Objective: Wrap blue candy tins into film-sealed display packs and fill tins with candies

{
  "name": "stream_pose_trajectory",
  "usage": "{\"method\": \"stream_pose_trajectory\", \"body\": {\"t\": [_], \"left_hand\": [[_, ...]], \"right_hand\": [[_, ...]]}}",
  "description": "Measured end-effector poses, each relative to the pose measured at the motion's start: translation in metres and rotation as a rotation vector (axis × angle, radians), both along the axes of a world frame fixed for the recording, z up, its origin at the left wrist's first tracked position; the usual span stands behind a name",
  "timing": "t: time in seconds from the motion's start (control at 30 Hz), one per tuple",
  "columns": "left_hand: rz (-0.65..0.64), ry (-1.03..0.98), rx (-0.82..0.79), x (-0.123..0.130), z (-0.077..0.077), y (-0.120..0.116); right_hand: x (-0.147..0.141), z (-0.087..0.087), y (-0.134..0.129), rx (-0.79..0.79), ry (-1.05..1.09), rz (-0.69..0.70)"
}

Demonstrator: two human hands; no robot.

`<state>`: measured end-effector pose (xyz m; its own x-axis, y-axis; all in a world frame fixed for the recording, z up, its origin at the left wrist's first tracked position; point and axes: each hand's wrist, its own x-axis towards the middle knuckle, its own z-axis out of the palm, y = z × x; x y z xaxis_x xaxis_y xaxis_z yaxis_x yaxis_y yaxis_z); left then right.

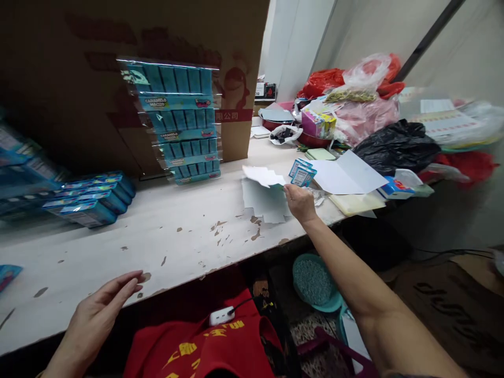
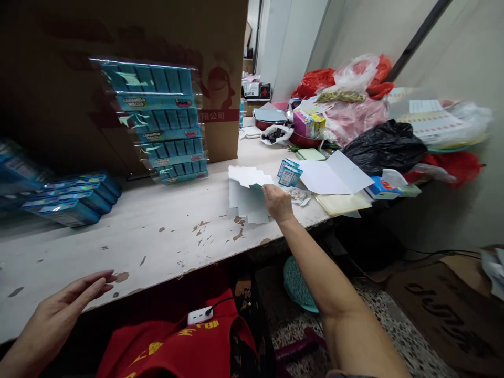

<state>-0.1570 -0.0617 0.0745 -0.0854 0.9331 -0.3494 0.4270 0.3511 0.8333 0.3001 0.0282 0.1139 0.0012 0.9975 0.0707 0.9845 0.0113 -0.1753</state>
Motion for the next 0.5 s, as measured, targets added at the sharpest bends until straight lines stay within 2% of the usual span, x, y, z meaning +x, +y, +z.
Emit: {"method": "stream_pose_trajectory", "body": {"t": [0.03,0.07,0.13,0.17,0.23,0.27,0.3,0.37,0.43,0.5], "left_hand": [[0.004,0.093,0.125,-0.003,-0.004,-0.007],[0.011,0.202,0.286,-0.004,-0.01,-0.014],[-0.014,0.426,0.617,-0.004,-0.022,-0.023],[-0.072,0.528,0.747,-0.003,-0.03,-0.025],[-0.343,0.644,0.811,-0.004,-0.049,-0.025],[-0.487,0.674,0.774,-0.006,-0.059,-0.023],[-0.621,0.688,0.719,-0.01,-0.068,-0.021],[-0.797,0.679,0.633,-0.018,-0.083,-0.017],[-0.878,0.648,0.605,-0.025,-0.093,-0.015],[-0.872,0.604,0.605,-0.029,-0.097,-0.015]], "right_hand": [[-0.024,0.005,-0.009,0.119,-0.024,0.031],[-0.053,0.005,-0.02,0.204,-0.053,0.126],[-0.12,-0.008,-0.049,0.251,-0.109,0.418],[-0.153,-0.02,-0.065,0.257,-0.119,0.536],[-0.209,-0.049,-0.096,0.242,-0.09,0.653],[-0.229,-0.065,-0.108,0.241,-0.051,0.688],[-0.244,-0.08,-0.118,0.251,-0.01,0.716],[-0.255,-0.103,-0.129,0.289,0.063,0.759],[-0.252,-0.115,-0.131,0.298,0.102,0.787],[-0.242,-0.117,-0.13,0.231,0.114,0.816]]}}
